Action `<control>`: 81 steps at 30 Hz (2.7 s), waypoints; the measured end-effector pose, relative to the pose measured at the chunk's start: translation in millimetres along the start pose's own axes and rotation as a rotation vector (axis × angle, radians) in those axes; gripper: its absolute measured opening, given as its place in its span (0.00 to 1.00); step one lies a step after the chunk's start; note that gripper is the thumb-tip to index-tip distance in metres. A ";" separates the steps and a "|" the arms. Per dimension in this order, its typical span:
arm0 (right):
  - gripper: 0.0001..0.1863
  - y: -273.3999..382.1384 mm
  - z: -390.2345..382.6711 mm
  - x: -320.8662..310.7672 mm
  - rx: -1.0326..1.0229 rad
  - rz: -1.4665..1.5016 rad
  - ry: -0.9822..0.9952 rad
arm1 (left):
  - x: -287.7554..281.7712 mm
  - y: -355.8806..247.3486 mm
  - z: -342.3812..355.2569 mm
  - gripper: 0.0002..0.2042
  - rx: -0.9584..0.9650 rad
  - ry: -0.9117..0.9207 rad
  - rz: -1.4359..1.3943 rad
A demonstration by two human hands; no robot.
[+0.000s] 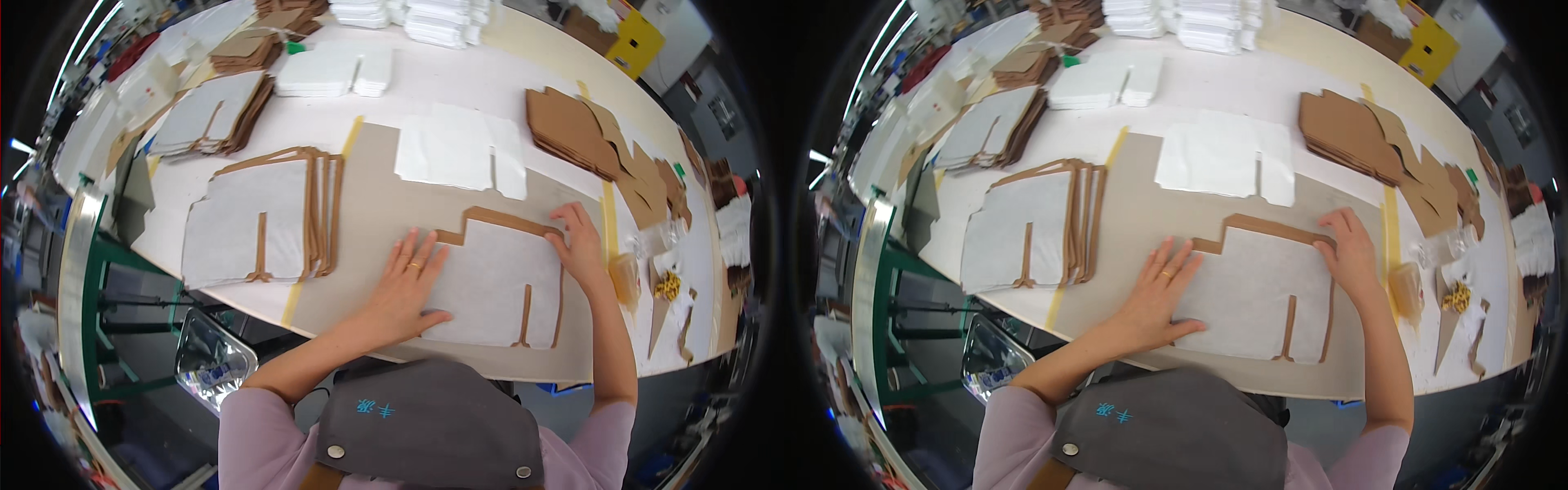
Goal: Applying glue to leather pieces and attaching a white lining.
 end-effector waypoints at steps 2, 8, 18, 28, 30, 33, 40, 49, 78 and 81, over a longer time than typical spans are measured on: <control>0.12 -6.2 -6.4 5.2 -0.010 0.010 0.050 | 3.7 -6.0 -1.2 0.45 0.057 0.007 -0.048; 0.11 -20.1 0.4 20.9 -0.004 0.084 0.177 | 7.4 -1.0 -0.4 0.45 0.041 0.017 -0.078; 0.07 -22.6 -2.5 20.8 0.014 0.107 0.148 | 6.7 -1.5 -3.4 0.45 0.084 -0.045 -0.118; 0.06 -13.9 3.5 31.0 -0.004 0.105 0.185 | -1.3 -0.4 -6.7 0.43 0.111 -0.067 -0.085; 0.05 -17.6 -0.6 32.3 0.052 0.108 0.194 | 0.8 2.5 -5.1 0.42 0.078 -0.058 -0.065; 0.05 -20.6 -1.4 30.8 0.082 0.180 0.186 | 1.6 -0.3 -6.1 0.42 0.082 -0.050 -0.071; 0.05 -17.7 4.1 28.8 -0.051 -0.023 0.289 | 2.2 -5.3 -0.9 0.46 0.104 -0.064 -0.066; 0.06 54.5 -32.9 -102.1 -0.184 0.196 -0.357 | -13.4 17.5 0.5 0.36 -0.192 -0.039 -0.669; 0.35 287.3 130.2 209.4 -0.183 0.846 0.136 | -224.8 289.0 -138.9 0.24 -0.693 -0.703 -0.016; 0.35 279.9 133.0 211.3 -0.225 0.755 0.156 | -221.5 275.5 -133.2 0.24 -0.658 -0.717 0.083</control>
Point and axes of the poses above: each hand's wrist, its own z-axis towards the middle knuckle, its own x-axis out of the palm, y = z × x, the point moved 10 cm from there along z, towards the middle knuckle, and after that the axes turned 6 degrees about -x, right-handed, at the moved point
